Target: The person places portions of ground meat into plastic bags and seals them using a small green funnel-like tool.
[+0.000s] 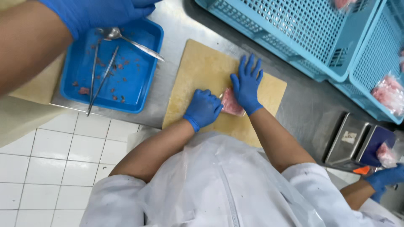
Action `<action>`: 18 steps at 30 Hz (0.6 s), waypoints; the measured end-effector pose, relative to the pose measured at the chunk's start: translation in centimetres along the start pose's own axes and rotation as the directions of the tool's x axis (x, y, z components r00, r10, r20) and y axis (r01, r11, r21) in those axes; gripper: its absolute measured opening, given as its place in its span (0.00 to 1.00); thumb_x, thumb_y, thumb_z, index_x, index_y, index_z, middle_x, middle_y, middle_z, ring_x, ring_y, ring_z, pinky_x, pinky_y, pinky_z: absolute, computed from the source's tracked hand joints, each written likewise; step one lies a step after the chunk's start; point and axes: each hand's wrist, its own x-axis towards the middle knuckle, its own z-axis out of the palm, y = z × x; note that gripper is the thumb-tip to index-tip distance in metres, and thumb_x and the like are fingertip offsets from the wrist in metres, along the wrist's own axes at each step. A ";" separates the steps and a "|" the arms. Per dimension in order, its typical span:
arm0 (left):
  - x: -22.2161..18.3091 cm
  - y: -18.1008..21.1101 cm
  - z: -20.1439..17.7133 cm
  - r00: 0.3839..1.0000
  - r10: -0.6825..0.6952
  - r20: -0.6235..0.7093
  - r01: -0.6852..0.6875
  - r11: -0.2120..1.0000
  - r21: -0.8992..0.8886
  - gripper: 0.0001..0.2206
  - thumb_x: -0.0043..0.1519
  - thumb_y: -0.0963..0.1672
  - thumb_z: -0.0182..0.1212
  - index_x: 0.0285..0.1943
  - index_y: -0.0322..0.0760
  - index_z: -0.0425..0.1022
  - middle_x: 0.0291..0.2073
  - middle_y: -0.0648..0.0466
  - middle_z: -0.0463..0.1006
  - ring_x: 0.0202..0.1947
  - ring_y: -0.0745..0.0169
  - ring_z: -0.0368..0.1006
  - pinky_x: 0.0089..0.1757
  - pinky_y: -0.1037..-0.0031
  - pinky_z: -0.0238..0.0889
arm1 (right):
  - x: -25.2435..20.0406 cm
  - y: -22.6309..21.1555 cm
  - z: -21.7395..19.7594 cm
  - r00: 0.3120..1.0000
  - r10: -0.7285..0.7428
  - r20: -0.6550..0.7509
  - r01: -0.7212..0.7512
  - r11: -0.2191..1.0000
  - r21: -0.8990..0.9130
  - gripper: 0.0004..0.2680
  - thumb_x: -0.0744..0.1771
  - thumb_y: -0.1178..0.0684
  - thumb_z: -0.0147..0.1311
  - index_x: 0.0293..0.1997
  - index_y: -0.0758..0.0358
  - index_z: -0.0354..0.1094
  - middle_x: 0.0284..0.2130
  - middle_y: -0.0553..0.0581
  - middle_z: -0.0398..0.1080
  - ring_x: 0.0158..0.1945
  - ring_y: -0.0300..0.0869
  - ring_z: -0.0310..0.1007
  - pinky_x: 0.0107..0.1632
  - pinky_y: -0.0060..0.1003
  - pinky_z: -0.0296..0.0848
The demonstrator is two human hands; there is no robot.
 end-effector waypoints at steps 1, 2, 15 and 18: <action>0.4 -0.2 -0.2 1.000 0.009 -0.001 -0.009 1.000 0.002 0.08 0.58 0.47 0.61 0.26 0.45 0.78 0.20 0.55 0.76 0.32 0.53 0.73 0.37 0.59 0.64 | 0.1 -0.6 -0.3 1.000 0.008 0.005 -0.008 0.998 -0.064 0.26 0.74 0.35 0.33 0.81 0.56 0.35 0.78 0.67 0.33 0.77 0.71 0.24 0.71 0.71 0.37; 1.0 -0.6 -0.3 1.000 0.018 -0.002 -0.018 1.000 0.004 0.09 0.58 0.47 0.61 0.26 0.44 0.78 0.20 0.55 0.75 0.32 0.53 0.73 0.38 0.59 0.64 | 0.4 -1.1 -0.5 1.000 0.017 0.010 -0.015 0.992 -0.128 0.27 0.73 0.34 0.33 0.81 0.56 0.38 0.78 0.68 0.37 0.78 0.70 0.25 0.71 0.69 0.37; 0.7 -0.4 -0.3 1.000 0.009 -0.026 -0.008 0.999 0.047 0.08 0.56 0.47 0.63 0.25 0.47 0.77 0.19 0.58 0.75 0.31 0.56 0.73 0.37 0.62 0.65 | -2.4 -4.2 -2.3 0.998 -0.042 -0.041 0.041 0.999 -0.013 0.28 0.73 0.30 0.31 0.81 0.52 0.37 0.78 0.66 0.34 0.78 0.71 0.25 0.71 0.72 0.32; 1.2 -0.1 -0.7 1.000 0.009 0.006 -0.009 1.000 0.023 0.08 0.56 0.47 0.64 0.25 0.46 0.78 0.19 0.57 0.76 0.31 0.56 0.73 0.38 0.62 0.65 | -4.0 -4.9 -1.2 0.998 -0.069 0.001 0.069 0.995 -0.073 0.24 0.74 0.36 0.30 0.81 0.48 0.39 0.78 0.64 0.36 0.78 0.71 0.25 0.70 0.72 0.32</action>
